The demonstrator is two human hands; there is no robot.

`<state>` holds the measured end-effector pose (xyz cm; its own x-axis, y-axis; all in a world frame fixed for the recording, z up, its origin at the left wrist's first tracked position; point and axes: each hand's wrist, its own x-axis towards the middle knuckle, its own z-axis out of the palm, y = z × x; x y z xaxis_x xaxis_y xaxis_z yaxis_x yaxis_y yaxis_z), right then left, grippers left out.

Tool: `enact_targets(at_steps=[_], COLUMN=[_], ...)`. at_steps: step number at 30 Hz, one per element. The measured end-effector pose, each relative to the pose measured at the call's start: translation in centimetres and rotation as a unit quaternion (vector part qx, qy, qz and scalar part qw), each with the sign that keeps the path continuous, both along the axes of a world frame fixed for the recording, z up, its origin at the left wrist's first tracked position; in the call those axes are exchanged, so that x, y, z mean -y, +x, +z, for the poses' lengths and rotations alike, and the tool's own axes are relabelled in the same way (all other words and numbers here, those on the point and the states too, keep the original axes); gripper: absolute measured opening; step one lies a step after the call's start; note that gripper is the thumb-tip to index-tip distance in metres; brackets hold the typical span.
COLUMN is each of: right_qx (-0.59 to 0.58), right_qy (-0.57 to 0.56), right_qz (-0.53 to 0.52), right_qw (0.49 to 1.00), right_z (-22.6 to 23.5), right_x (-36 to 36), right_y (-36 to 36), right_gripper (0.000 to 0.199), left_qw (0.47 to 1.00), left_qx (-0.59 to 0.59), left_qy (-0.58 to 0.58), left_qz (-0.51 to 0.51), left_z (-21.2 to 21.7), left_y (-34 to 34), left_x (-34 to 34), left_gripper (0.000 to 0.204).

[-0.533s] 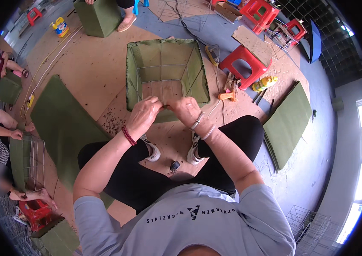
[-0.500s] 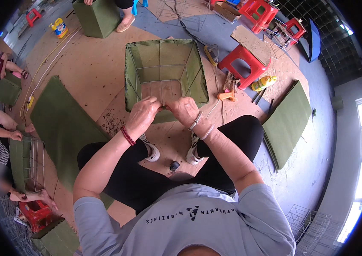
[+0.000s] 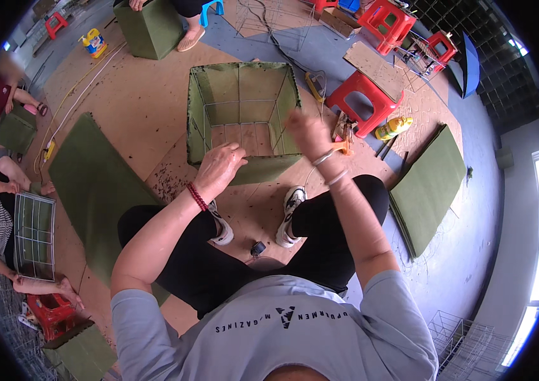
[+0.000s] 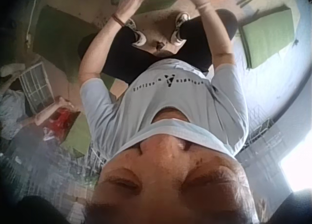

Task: Applying hot glue to a fabric cover and attaching it to a metal wire storage bin frame.

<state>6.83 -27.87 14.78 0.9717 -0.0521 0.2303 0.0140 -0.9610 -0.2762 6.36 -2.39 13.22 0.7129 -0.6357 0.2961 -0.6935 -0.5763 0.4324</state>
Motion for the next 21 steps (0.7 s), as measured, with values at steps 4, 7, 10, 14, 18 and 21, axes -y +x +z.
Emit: enact_targets(at_steps=[4,7,10,14,18,21], right_qx=[0.034,-0.036,-0.051,-0.078,-0.082,-0.089], right_qy=[0.139,0.045,0.055,0.046,0.03,0.03], right_qz=[-0.075,-0.059,-0.113,-0.15,-0.161,-0.166], right_qw=[0.987,0.997,0.991,0.985,0.983,0.982], right_z=[-0.8,-3.2,-4.7,-4.1,-3.8,-3.9], right_x=[5.0,4.9,3.7,3.7,3.6,3.2], right_y=[3.6,5.4,6.2,6.9,8.6,9.7], right_gripper=[0.043,0.047,0.049,0.054,0.052,0.047], left_qw=[1.0,0.999,0.999,0.999,0.998,0.998], left_qx=[0.005,0.028,0.043,0.043,0.046,0.025], left_qy=[0.002,0.012,0.016,0.019,0.023,0.051], left_qz=[-0.004,-0.014,-0.015,-0.016,-0.029,-0.021], left_z=[0.2,0.4,0.3,0.1,0.2,0.7], left_y=[0.0,0.1,0.2,0.3,0.3,0.1], left_x=[0.3,0.7,1.0,1.1,1.1,1.0], left_gripper=[0.012,0.015,0.017,0.017,0.018,0.018])
